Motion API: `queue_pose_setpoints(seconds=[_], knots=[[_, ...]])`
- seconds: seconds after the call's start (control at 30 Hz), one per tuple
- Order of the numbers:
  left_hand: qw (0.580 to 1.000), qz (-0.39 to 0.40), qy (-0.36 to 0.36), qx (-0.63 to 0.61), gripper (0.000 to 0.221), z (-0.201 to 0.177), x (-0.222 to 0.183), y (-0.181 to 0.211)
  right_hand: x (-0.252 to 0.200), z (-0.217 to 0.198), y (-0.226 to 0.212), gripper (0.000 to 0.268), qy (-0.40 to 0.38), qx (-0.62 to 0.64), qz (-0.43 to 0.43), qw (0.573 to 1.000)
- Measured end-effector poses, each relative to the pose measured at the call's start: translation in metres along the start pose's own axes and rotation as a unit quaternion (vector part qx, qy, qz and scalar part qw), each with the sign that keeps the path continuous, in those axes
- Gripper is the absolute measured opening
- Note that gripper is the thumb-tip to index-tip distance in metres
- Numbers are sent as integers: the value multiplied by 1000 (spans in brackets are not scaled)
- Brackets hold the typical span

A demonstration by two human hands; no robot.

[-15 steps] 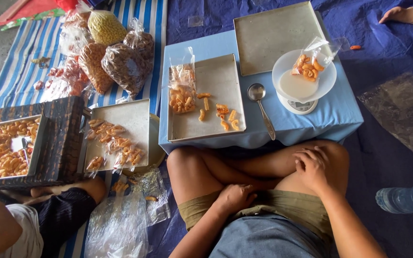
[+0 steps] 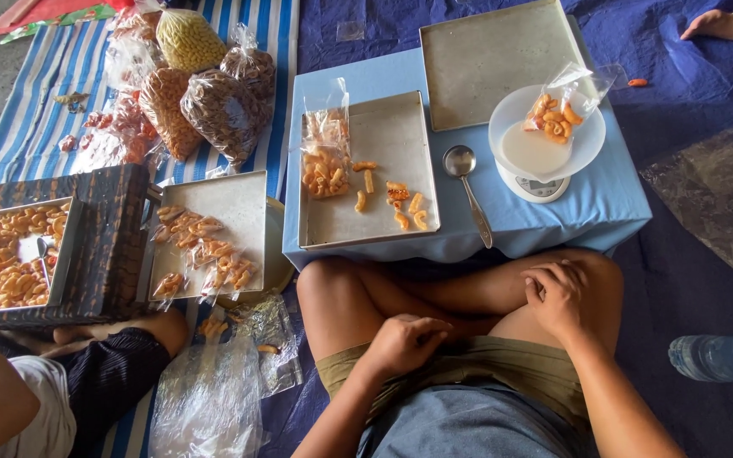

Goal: The person sits cross-legged on a tarp and packs orange, ring-shaped snacks from a metal tray into small clear plastic bags. They place the filled bags onto a digital scale to weigh them, then set the bags aside on the tray. Another person is visible to the left, also handling snacks.

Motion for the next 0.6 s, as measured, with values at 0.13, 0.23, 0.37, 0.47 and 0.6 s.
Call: queue_pose_setpoints(seconds=[0.13, 0.23, 0.37, 0.47, 0.6], knots=[[964, 73, 192, 169, 18, -39, -4, -7, -5, -16, 6, 19, 54, -9, 118, 992], [948, -17, 264, 178, 29, -70, -25, -21, 16, -62, -28, 21, 56, -134, 92, 985], [857, -148, 408, 279, 24, -78, -59, -58, 16, -63, -3, 50, -7, -82, 264, 961], [868, -219, 395, 209, 35, -75, -75, -81, 13, -67, 20, 60, -78, -31, 373, 924], [875, -301, 359, 124, 60, -78, -72, -91, 7, -63, 77, 45, -74, 63, 384, 918]])
Point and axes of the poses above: each hand's wrist, its own x-axis towards the middle knuckle, its own z-axis out of the palm, y = z × x, the point moved 2 cm from there along x, towards the middle knuckle, and after that the axes turned 2 degrees about -z, right-handed, at the moved point
